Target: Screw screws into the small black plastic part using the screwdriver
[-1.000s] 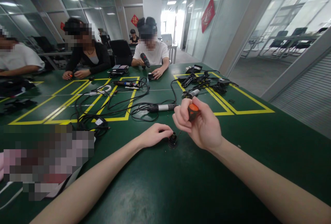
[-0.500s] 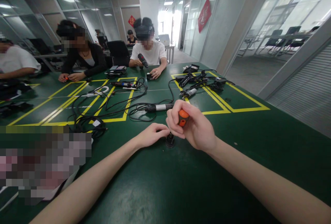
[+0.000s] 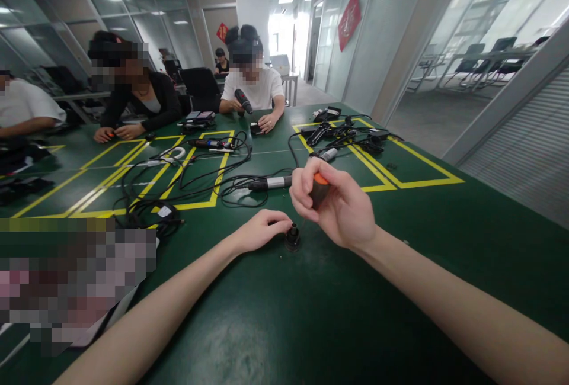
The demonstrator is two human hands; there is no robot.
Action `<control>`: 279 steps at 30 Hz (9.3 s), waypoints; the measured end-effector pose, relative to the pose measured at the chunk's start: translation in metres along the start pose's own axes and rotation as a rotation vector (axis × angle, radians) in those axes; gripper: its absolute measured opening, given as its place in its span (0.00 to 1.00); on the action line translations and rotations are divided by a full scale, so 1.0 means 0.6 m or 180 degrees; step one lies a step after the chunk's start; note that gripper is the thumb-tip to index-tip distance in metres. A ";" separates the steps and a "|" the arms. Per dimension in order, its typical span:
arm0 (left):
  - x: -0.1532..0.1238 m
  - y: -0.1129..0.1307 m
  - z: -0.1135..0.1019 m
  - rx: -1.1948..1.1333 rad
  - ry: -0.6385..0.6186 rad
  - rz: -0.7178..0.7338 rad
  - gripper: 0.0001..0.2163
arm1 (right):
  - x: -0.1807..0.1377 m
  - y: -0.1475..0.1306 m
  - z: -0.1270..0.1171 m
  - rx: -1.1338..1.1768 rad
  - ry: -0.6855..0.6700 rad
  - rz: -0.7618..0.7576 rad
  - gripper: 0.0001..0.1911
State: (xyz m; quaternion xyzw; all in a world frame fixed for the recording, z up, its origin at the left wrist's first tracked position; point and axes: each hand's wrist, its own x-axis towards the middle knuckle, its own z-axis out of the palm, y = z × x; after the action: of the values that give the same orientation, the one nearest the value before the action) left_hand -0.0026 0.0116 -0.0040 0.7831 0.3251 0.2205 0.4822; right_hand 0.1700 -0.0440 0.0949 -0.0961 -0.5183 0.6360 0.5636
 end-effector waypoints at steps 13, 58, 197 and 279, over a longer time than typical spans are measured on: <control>-0.001 -0.005 0.000 -0.0068 -0.0080 0.0004 0.16 | -0.006 0.003 -0.003 0.0085 -0.0114 0.0128 0.12; 0.000 0.018 -0.017 -0.0384 -0.0538 0.0009 0.21 | -0.098 0.016 -0.115 -0.4703 -0.0511 -0.0513 0.06; -0.003 0.026 0.010 0.0595 -0.0253 0.0294 0.18 | -0.087 0.043 -0.121 -0.4868 0.0032 -0.0297 0.14; 0.004 0.018 0.016 0.0347 0.0757 -0.0122 0.18 | -0.092 0.026 -0.084 -0.4147 0.0735 0.0324 0.07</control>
State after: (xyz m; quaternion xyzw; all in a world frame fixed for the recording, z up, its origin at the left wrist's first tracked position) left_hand 0.0087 0.0043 0.0016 0.7701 0.4064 0.2846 0.4010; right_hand 0.2153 -0.0589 0.0352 -0.5091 -0.7280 0.2040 0.4114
